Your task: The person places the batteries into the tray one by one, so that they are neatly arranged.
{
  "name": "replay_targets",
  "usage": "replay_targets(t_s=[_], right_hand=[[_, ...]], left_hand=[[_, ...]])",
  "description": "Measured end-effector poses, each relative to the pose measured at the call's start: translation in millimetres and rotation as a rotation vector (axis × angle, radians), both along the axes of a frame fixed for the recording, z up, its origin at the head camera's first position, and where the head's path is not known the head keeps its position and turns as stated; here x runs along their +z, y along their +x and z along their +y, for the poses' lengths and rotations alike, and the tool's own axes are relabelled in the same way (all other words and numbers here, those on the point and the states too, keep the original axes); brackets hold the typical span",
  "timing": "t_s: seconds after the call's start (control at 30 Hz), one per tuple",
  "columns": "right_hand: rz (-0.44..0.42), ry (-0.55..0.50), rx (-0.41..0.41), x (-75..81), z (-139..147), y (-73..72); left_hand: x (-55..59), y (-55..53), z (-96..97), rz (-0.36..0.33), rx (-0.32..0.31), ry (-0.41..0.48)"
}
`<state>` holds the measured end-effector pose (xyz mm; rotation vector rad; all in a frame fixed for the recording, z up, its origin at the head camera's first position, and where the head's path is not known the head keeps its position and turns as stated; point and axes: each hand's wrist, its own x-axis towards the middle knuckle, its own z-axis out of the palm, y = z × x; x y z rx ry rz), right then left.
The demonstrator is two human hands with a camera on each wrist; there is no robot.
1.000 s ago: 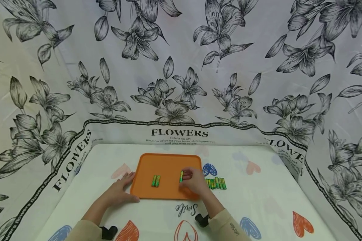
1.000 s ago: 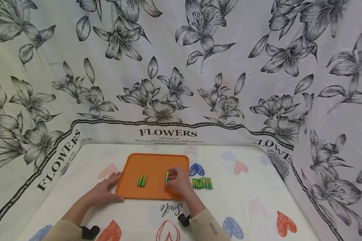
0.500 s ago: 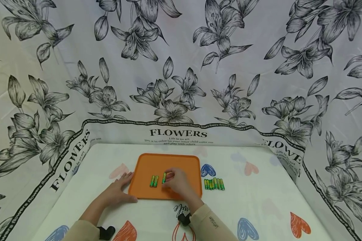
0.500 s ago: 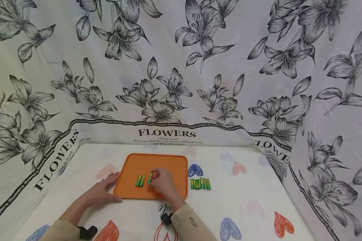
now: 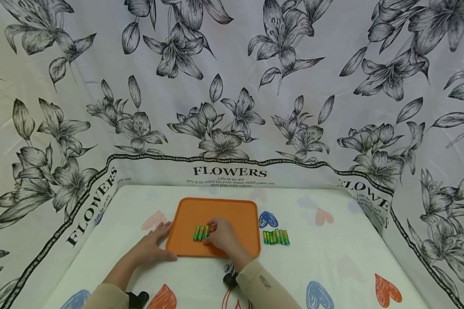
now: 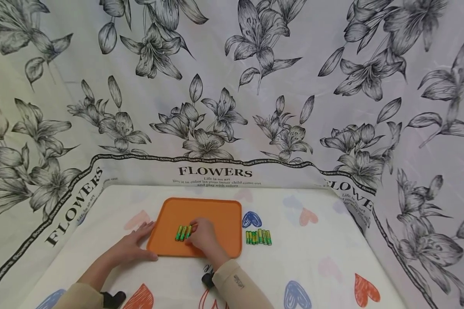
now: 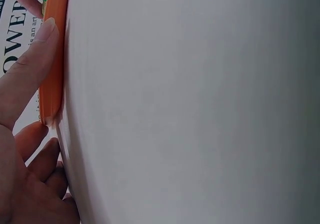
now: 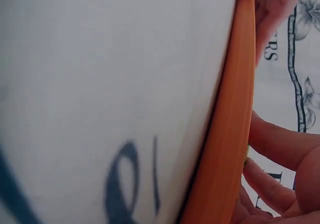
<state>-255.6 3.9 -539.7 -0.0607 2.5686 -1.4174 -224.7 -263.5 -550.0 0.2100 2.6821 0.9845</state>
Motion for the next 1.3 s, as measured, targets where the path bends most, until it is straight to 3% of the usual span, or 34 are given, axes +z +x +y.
replay_targets(t_s=[0.4, 0.67, 1.0, 1.13, 1.3], right_hand=[[0.005, 0.004, -0.021, 0.4, -4, -2.6], [-0.004, 0.006, -0.017, -0.9, 7, 0.6], [-0.007, -0.178, -0.017, 5.1, 35, 10.2], [0.006, -0.185, -0.018, 11.6, 52, 15.3], [0.045, -0.120, 0.013, 20.7, 74, 22.4]], left_hand=[[4.9, -4.2, 2.6, 0.016, -0.002, -0.010], [2.9, 0.9, 4.8, 0.002, -0.004, 0.005], [1.3, 2.0, 0.5, 0.019, -0.009, 0.009], [1.2, 1.6, 0.8, 0.017, -0.013, 0.003], [1.4, 1.4, 1.8, 0.009, -0.005, -0.011]])
